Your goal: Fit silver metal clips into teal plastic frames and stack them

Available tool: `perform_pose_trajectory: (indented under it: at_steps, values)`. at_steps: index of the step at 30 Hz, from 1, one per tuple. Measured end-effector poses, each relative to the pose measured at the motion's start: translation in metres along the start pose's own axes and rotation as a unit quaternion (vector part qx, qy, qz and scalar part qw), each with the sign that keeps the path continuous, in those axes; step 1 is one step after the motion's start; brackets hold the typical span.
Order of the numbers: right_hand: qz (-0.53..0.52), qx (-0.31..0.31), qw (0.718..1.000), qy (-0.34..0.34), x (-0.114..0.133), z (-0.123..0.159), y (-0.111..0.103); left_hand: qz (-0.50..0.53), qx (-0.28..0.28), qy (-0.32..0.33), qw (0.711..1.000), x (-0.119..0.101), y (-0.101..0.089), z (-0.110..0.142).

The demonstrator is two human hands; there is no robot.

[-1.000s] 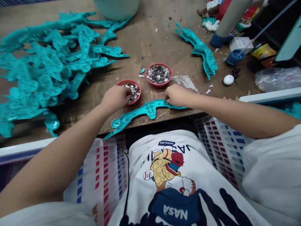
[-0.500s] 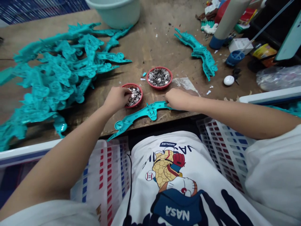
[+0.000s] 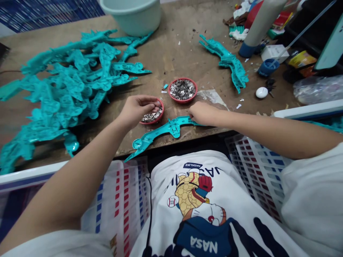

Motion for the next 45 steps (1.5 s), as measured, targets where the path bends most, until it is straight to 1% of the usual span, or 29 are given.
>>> perform_pose_trajectory:
  at_steps: [4,6,8,10,12,13,14,15,16,17,18,19,20,21,22,23,25,28,30,33,38,42,45]
  values:
    - [-0.015,0.001,0.999,-0.034,-0.005,-0.005,-0.002,0.046,-0.004,0.022,0.999,-0.003,0.001,0.001]
    - [-0.013,0.012,0.999,-0.045,-0.006,-0.006,-0.002,0.060,-0.013,0.030,0.998,-0.005,0.002,0.002]
    - [-0.005,0.025,0.998,-0.051,-0.006,-0.006,-0.001,0.061,-0.020,0.028,0.998,-0.007,0.005,0.004]
    - [-0.010,0.022,0.998,-0.065,-0.005,-0.005,-0.003,0.054,-0.021,0.028,0.998,-0.009,0.008,0.007]
    - [-0.036,-0.011,0.996,-0.085,-0.003,-0.003,-0.011,0.022,-0.025,0.040,0.999,-0.012,0.006,0.008]
    - [-0.051,-0.035,0.994,-0.092,-0.003,-0.002,-0.016,-0.018,-0.030,0.051,0.998,-0.014,0.004,0.009]
    - [-0.063,-0.056,0.992,-0.095,-0.004,-0.001,-0.020,-0.081,-0.037,0.063,0.994,-0.016,0.000,0.009]
    - [-0.069,-0.072,0.990,-0.095,-0.005,0.000,-0.024,-0.166,-0.041,0.075,0.982,-0.018,-0.003,0.008]
    - [-0.070,-0.080,0.990,-0.094,-0.006,0.001,-0.027,-0.269,-0.039,0.083,0.959,-0.020,-0.006,0.007]
    - [-0.068,-0.080,0.990,-0.092,-0.007,0.001,-0.028,-0.374,-0.030,0.084,0.923,-0.020,-0.008,0.006]
    - [-0.064,-0.074,0.991,-0.092,-0.007,0.001,-0.028,-0.467,-0.015,0.077,0.881,-0.019,-0.009,0.005]
    - [-0.060,-0.064,0.992,-0.093,-0.007,0.002,-0.027,-0.537,0.004,0.063,0.841,-0.017,-0.010,0.004]
    - [-0.055,-0.053,0.993,-0.095,-0.007,0.002,-0.025,-0.584,0.024,0.044,0.810,-0.013,-0.010,0.002]
    - [-0.051,-0.041,0.993,-0.095,-0.006,0.002,-0.023,-0.614,0.041,0.029,0.788,-0.010,-0.010,0.001]
    - [-0.046,-0.030,0.994,-0.095,-0.005,0.003,-0.021,-0.630,0.053,0.019,0.775,-0.007,-0.008,0.001]
    - [-0.040,-0.022,0.994,-0.095,-0.004,0.003,-0.019,-0.638,0.060,0.017,0.768,-0.005,-0.006,0.000]
    - [-0.029,-0.009,0.995,-0.095,-0.001,0.003,-0.016,-0.640,0.064,0.030,0.765,0.000,0.000,-0.002]
    - [-0.012,0.010,0.995,-0.100,0.003,0.004,-0.011,-0.625,0.057,0.048,0.777,0.008,0.007,-0.006]
    - [0.000,0.021,0.994,-0.106,0.005,0.004,-0.009,-0.627,0.049,0.051,0.775,0.013,0.008,-0.010]
    - [0.018,0.033,0.993,-0.112,0.009,0.006,-0.007,-0.637,0.049,0.043,0.768,0.017,0.007,-0.015]
    - [0.018,0.046,0.992,-0.118,0.011,0.008,-0.006,-0.642,0.073,0.028,0.763,0.018,0.003,-0.018]
    - [0.011,0.044,0.992,-0.119,0.011,0.008,-0.006,-0.633,0.066,0.024,0.771,0.018,0.000,-0.019]
    - [0.018,0.043,0.992,-0.121,0.010,0.008,-0.005,-0.614,0.059,0.035,0.786,0.019,-0.002,-0.021]
Point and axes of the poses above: each hand's wrist, its own z-axis away from the middle knuckle, its own y-axis out of the palm, x = y × z, the point moved 6 cm from there along -z, towards the middle knuckle, and after that the axes turned 4 degrees about -z, right-handed, at the moved point
